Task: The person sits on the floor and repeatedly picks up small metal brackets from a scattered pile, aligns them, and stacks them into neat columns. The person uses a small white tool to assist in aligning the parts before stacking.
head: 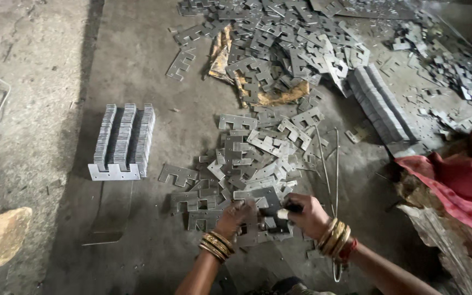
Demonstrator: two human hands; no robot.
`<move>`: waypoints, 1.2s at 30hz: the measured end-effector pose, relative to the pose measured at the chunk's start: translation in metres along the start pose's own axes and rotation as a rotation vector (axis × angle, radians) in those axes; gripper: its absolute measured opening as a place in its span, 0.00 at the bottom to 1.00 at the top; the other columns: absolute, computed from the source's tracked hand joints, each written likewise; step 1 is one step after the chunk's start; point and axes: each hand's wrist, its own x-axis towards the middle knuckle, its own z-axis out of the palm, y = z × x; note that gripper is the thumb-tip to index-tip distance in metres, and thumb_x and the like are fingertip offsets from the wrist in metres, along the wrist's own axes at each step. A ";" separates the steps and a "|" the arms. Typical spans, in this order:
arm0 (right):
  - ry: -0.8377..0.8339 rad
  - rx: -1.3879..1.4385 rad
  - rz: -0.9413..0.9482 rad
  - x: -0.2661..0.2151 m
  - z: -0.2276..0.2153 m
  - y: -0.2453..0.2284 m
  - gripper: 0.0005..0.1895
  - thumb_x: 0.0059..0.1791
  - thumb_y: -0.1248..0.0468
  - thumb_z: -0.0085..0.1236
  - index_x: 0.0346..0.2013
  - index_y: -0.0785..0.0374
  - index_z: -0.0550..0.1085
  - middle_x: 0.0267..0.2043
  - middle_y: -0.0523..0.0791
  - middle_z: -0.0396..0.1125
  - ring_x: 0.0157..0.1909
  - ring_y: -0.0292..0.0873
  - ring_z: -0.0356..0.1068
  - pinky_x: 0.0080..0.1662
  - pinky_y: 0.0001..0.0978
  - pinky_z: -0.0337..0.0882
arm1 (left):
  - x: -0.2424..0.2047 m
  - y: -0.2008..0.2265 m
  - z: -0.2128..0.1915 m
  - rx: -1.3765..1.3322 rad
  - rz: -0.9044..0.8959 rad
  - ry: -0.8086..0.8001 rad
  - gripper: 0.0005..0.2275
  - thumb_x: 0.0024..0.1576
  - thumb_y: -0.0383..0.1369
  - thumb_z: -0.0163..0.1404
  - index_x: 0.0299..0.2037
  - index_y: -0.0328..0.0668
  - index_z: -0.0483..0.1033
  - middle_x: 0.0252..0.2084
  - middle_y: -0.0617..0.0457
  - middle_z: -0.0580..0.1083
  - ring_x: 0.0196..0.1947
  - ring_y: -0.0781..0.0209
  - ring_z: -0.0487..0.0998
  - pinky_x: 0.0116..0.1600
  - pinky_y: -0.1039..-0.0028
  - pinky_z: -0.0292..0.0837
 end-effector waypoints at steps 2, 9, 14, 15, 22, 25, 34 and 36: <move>0.172 -0.279 -0.365 -0.007 0.007 -0.012 0.15 0.46 0.66 0.59 0.48 0.59 0.79 0.40 0.42 0.78 0.31 0.35 0.79 0.32 0.27 0.79 | -0.013 0.012 -0.007 -0.173 -0.157 -0.077 0.41 0.46 0.67 0.46 0.59 0.39 0.72 0.44 0.39 0.81 0.39 0.52 0.82 0.47 0.60 0.77; 0.190 -0.743 -0.670 0.073 0.006 0.009 0.24 0.48 0.59 0.62 0.57 0.66 0.72 0.49 0.50 0.70 0.41 0.48 0.73 0.35 0.34 0.77 | -0.007 -0.009 -0.033 -0.483 -0.113 -0.231 0.30 0.64 0.59 0.41 0.55 0.33 0.71 0.46 0.44 0.78 0.42 0.55 0.81 0.47 0.61 0.80; 0.267 -0.850 -0.402 0.185 -0.022 0.033 0.29 0.42 0.60 0.63 0.55 0.66 0.69 0.55 0.55 0.67 0.54 0.58 0.70 0.54 0.46 0.73 | 0.016 -0.048 -0.046 -0.423 -0.252 0.163 0.28 0.60 0.51 0.50 0.66 0.43 0.70 0.59 0.51 0.74 0.52 0.61 0.77 0.49 0.66 0.76; 0.206 -0.866 -0.324 0.202 -0.023 0.034 0.30 0.43 0.62 0.62 0.58 0.67 0.67 0.56 0.57 0.66 0.54 0.59 0.69 0.53 0.48 0.73 | 0.013 -0.050 -0.049 -0.473 -0.275 0.178 0.29 0.59 0.49 0.53 0.67 0.39 0.67 0.58 0.45 0.73 0.50 0.56 0.77 0.47 0.61 0.77; 0.070 -1.037 -0.210 0.251 -0.001 0.037 0.24 0.44 0.62 0.56 0.52 0.67 0.66 0.51 0.59 0.68 0.53 0.60 0.71 0.54 0.50 0.72 | -0.013 -0.017 -0.064 -0.646 -0.339 0.202 0.36 0.51 0.43 0.58 0.70 0.47 0.59 0.60 0.48 0.75 0.56 0.52 0.79 0.53 0.54 0.81; 0.069 -0.989 -0.110 0.249 0.001 0.036 0.18 0.50 0.66 0.44 0.55 0.66 0.65 0.49 0.58 0.69 0.46 0.59 0.74 0.50 0.51 0.75 | -0.023 -0.007 -0.060 -0.671 -0.223 0.209 0.35 0.54 0.46 0.56 0.72 0.46 0.57 0.58 0.45 0.74 0.52 0.51 0.76 0.50 0.54 0.77; 0.246 -0.823 -1.236 0.157 -0.001 0.004 0.31 0.41 0.68 0.52 0.60 0.64 0.68 0.64 0.53 0.65 0.62 0.57 0.72 0.61 0.53 0.73 | -0.021 0.012 -0.071 -0.872 -0.136 0.027 0.41 0.49 0.67 0.42 0.59 0.37 0.69 0.43 0.42 0.79 0.38 0.50 0.82 0.41 0.57 0.82; 0.202 -0.856 -1.060 0.162 0.006 -0.008 0.30 0.43 0.67 0.56 0.62 0.60 0.68 0.66 0.55 0.62 0.65 0.57 0.67 0.62 0.49 0.70 | -0.017 0.010 -0.074 -0.929 -0.155 0.120 0.39 0.49 0.66 0.43 0.60 0.42 0.69 0.44 0.46 0.80 0.40 0.53 0.82 0.44 0.59 0.82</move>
